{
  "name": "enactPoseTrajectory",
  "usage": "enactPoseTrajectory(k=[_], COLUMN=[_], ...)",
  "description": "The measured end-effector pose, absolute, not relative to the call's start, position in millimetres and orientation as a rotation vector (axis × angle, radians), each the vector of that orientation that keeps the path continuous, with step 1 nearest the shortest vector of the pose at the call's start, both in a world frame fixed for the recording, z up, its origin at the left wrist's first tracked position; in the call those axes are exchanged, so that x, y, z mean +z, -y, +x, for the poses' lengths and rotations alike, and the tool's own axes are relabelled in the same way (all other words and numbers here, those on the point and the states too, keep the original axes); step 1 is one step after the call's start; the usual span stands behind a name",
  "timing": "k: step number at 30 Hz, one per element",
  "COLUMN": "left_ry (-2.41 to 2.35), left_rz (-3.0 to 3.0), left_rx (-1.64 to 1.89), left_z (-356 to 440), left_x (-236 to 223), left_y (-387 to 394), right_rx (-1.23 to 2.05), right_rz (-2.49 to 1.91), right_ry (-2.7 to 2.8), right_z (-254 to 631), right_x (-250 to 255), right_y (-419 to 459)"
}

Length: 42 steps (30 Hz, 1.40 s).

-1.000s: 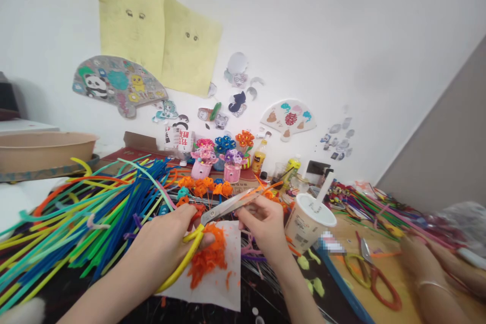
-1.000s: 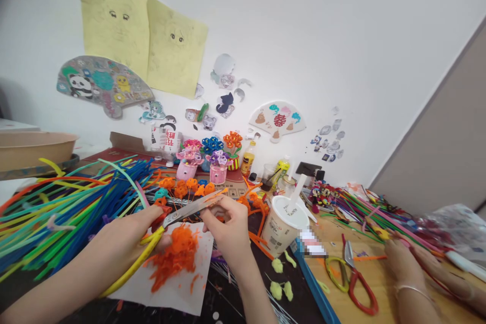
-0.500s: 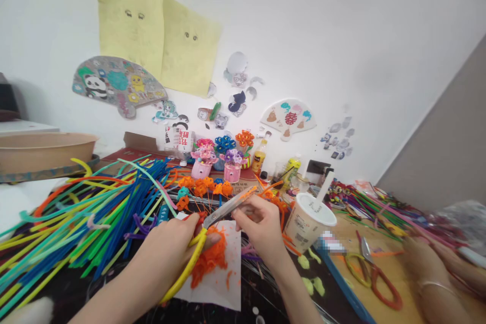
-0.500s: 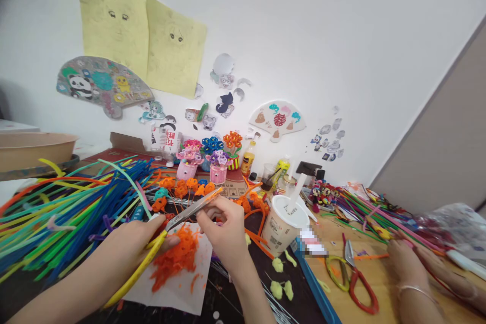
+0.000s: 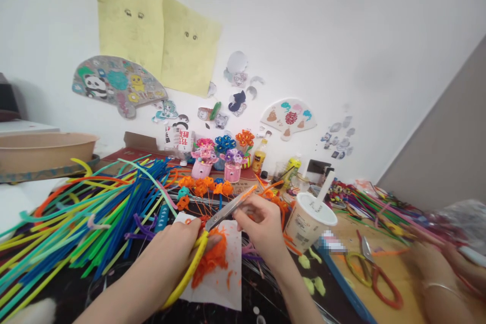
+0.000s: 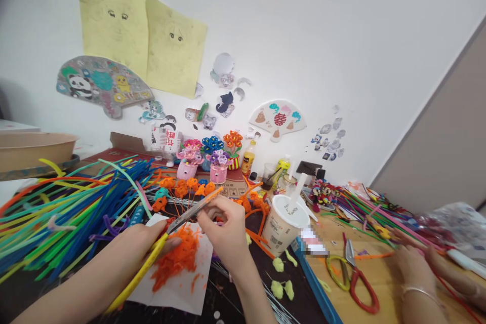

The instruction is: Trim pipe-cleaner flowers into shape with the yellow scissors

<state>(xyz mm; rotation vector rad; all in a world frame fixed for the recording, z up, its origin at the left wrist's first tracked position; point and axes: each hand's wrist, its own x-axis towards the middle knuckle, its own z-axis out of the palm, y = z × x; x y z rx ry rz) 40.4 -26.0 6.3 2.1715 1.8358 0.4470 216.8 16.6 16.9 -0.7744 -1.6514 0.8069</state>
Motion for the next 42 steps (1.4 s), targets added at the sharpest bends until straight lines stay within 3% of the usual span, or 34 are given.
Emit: enactPoseTrajectory(k=[42], left_ry=[-1.751], left_rz=[2.168], left_rx=[0.425], left_z=[42.5], left_x=[10.4], left_y=[26.9], right_rx=[0.737], right_rz=[-0.723], right_ry=[1.733], right_z=[212.3], right_x=[17.1], right_y=[-11.5])
